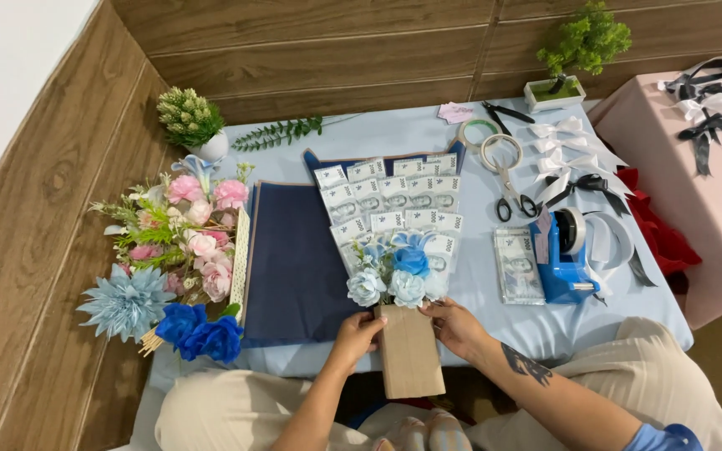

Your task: Assembling a decorative bouquet using blue wrapping paper, artificial flowers, and currency notes.

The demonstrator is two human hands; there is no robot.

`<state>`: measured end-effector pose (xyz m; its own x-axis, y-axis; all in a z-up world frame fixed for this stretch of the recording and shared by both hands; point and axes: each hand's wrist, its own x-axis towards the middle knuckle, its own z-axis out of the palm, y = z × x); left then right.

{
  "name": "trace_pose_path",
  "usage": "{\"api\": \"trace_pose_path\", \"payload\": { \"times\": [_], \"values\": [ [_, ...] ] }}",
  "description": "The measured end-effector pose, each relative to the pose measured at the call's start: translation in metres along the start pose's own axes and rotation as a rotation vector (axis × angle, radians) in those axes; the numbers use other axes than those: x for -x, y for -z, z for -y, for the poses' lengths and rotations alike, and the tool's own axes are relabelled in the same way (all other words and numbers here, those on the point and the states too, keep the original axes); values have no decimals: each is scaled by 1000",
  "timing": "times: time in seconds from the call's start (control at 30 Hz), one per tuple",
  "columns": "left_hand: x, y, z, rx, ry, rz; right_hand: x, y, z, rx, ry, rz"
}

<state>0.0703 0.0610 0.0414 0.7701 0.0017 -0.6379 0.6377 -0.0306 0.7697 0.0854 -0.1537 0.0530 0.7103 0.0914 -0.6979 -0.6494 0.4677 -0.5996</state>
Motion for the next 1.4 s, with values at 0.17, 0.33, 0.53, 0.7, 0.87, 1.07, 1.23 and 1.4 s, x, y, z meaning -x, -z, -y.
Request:
{"api": "trace_pose_path", "payload": {
  "times": [0.17, 0.33, 0.53, 0.7, 0.87, 1.07, 1.23, 1.4],
  "values": [
    [20, -6, -27, 35, -17, 40, -41, 28, -10, 25, 35, 5],
    [-1, -9, -15, -14, -62, 12, -32, 13, 1, 21, 73, -27],
    [-5, -5, 1, -93, -74, 3, 0, -2, 7, 186, 99, -89],
    [-1, -8, -2, -219, -92, 26, 6, 5, -2, 248, 140, -157],
    [-5, -5, 3, -255, -125, 36, -12, 16, -9, 315, 124, -123],
    [-11, -5, 9, -241, -136, 34, 3, 5, 4, 341, 131, -90],
    [0, -8, -1, -263, -145, 31, -1, 10, 0, 337, 124, -88],
    [-10, -6, 9, -275, -155, 39, 2, 8, 4, 342, 123, -80]
  ]
}}
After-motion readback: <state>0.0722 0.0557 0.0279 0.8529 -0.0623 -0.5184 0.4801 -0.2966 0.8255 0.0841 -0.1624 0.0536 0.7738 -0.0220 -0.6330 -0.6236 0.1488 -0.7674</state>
